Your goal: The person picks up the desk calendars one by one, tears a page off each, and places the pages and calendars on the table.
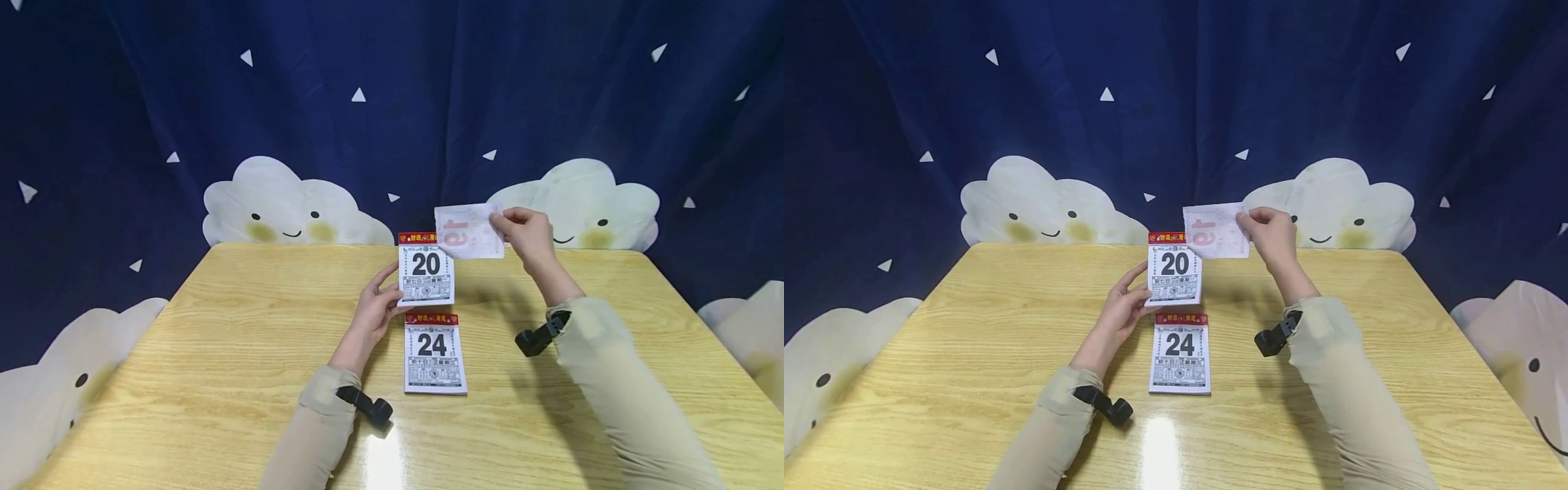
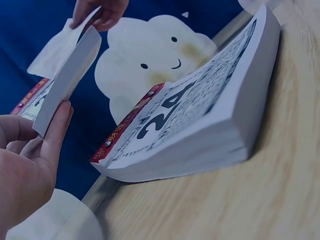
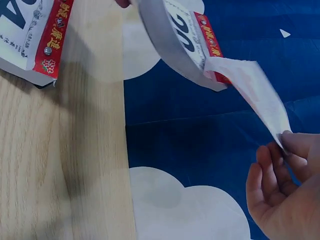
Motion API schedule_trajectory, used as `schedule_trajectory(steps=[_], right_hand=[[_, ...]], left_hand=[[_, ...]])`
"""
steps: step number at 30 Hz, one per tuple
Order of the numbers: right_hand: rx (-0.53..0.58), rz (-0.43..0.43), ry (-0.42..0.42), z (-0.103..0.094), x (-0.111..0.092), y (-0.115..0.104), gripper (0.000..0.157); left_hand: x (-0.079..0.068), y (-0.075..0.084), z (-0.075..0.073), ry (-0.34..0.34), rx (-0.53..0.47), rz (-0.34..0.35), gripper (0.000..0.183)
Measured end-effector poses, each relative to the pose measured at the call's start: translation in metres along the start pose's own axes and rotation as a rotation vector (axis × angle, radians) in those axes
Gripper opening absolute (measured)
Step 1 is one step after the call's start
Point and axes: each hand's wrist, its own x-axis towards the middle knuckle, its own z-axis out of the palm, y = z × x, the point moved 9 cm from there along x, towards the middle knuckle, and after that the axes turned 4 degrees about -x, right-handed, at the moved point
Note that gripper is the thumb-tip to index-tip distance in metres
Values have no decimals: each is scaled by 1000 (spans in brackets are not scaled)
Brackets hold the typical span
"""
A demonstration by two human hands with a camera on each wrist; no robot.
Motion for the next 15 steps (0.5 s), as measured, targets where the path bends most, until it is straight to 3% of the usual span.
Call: schedule_trajectory(steps=[8, 15], right_hand=[[32, 37, -4, -7, 1, 4, 36], [70, 77, 87, -25, 4, 13, 33]], left_hand=[[0, 1, -1, 7, -1, 2, 64], [0, 3, -7, 18, -34, 8, 64]])
